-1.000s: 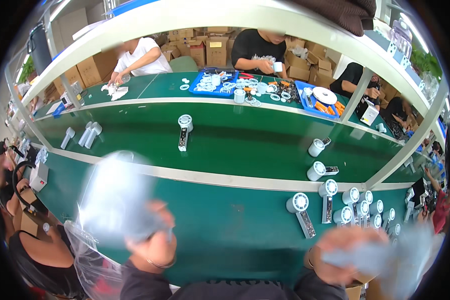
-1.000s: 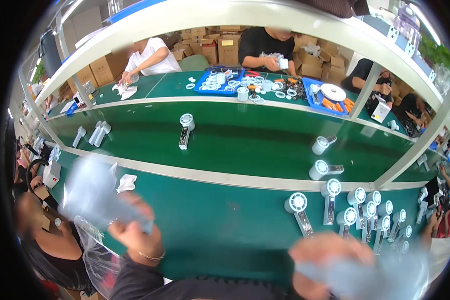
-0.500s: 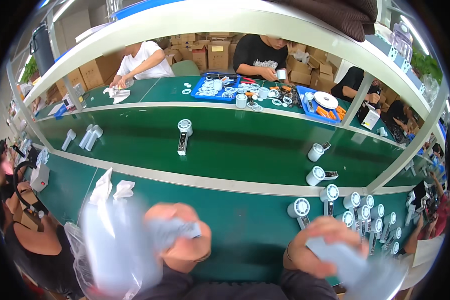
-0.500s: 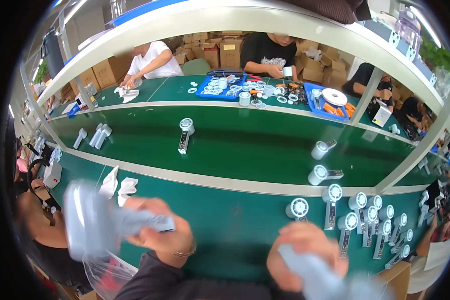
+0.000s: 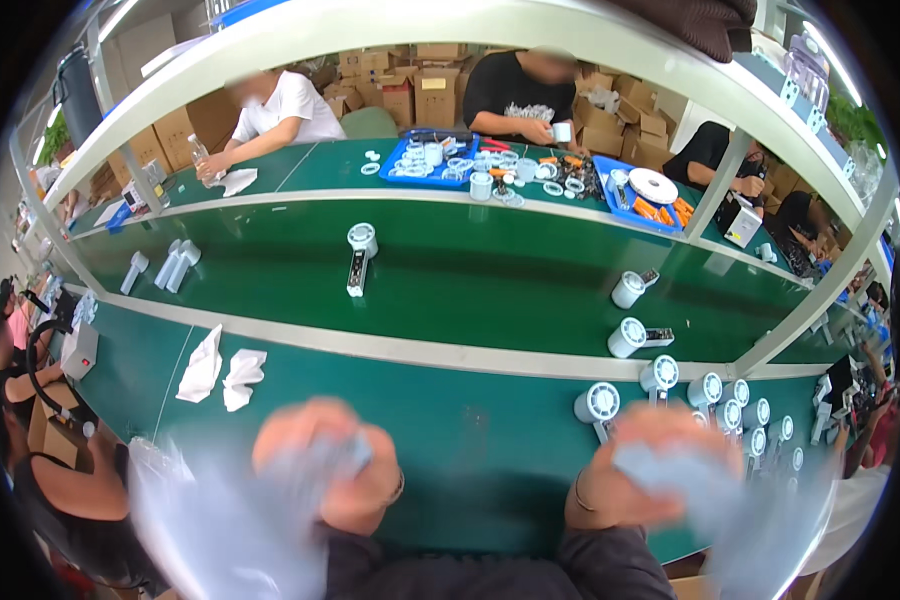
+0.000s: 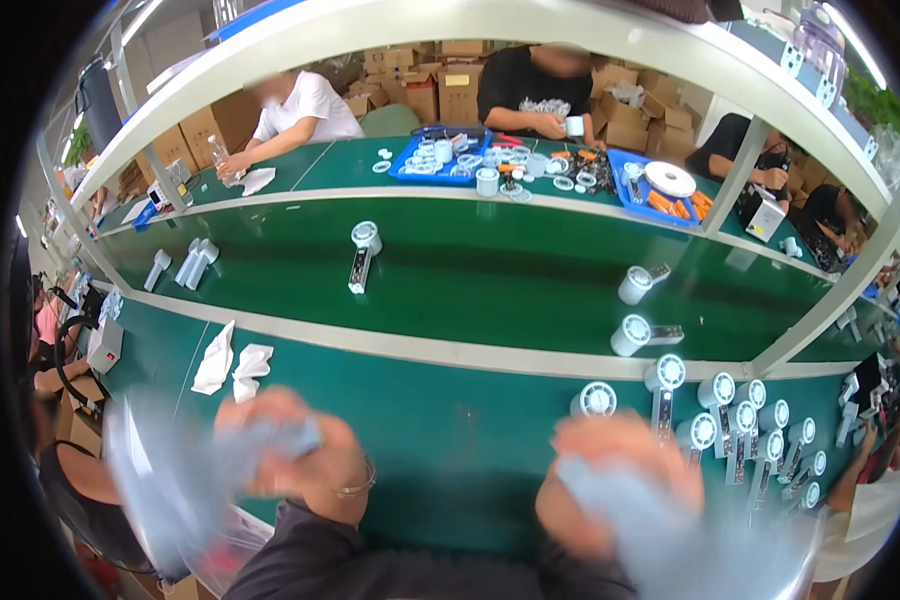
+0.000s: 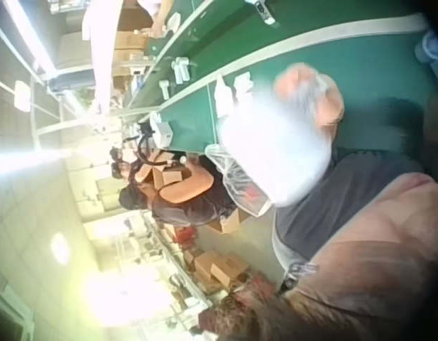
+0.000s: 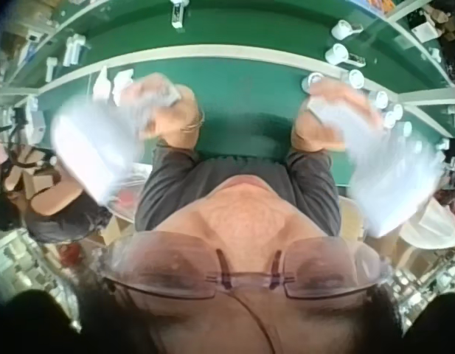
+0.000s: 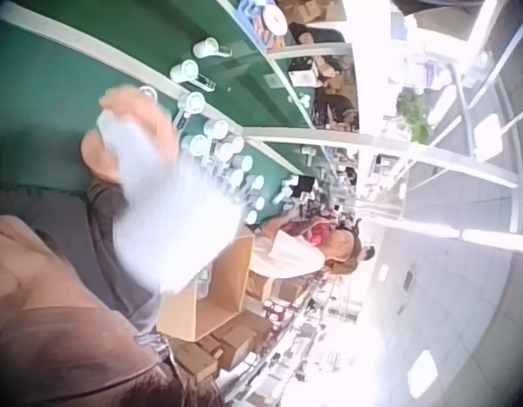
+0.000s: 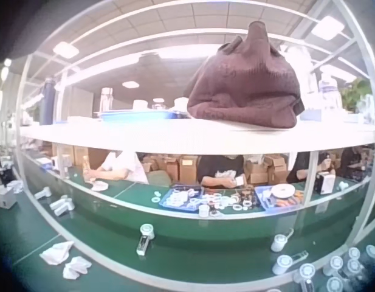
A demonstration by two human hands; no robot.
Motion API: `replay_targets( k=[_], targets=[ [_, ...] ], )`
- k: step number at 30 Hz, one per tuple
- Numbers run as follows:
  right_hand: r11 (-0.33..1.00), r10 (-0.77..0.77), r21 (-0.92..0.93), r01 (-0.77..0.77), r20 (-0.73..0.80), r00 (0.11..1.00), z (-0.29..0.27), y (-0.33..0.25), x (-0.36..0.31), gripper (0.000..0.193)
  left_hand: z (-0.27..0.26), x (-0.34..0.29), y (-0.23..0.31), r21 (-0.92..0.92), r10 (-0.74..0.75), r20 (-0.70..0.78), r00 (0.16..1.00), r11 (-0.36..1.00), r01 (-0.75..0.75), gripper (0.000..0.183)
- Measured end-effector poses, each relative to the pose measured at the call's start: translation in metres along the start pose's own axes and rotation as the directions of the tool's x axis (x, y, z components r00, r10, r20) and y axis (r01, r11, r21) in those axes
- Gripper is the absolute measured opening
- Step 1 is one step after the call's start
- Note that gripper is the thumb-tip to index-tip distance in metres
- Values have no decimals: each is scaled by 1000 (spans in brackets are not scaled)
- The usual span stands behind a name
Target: The person assembles small handheld fans on a green assembly table. They pick up fan bodies and circular heads, attach them together, and place the completed units into a cardboard box. The process is repeated continuously with multiple units.
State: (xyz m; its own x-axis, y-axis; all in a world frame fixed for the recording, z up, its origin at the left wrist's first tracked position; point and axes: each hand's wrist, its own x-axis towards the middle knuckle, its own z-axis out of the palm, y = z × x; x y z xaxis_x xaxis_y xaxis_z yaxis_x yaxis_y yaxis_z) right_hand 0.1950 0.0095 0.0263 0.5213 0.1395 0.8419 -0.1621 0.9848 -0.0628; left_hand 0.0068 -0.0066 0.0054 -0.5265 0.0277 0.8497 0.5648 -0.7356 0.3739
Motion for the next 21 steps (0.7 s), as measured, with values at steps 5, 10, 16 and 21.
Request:
replay_targets(
  k=[5, 10, 16, 21],
  targets=[
    [989, -149, 14, 148, 66, 987, -16, -9, 6, 53, 13, -10, -7, -530, 22, -101, 995, 845, -73, 35],
    [937, 348, -35, -347, 37, 937, -7, -11, 2, 65, 19, 3, -3, -203, -95, -91, 991, 976, 75, 35],
    [886, 24, -463, 2, 50, 998, -23, -3, -14, 52, 20, -15, -13, -198, -330, 26, 944, 924, 328, 31],
    [862, -345, -365, 352, 87, 935, 11, -11, 4, 50, -20, -13, -17, -31, 11, 446, 895, 1000, 3, 42]
  ],
)
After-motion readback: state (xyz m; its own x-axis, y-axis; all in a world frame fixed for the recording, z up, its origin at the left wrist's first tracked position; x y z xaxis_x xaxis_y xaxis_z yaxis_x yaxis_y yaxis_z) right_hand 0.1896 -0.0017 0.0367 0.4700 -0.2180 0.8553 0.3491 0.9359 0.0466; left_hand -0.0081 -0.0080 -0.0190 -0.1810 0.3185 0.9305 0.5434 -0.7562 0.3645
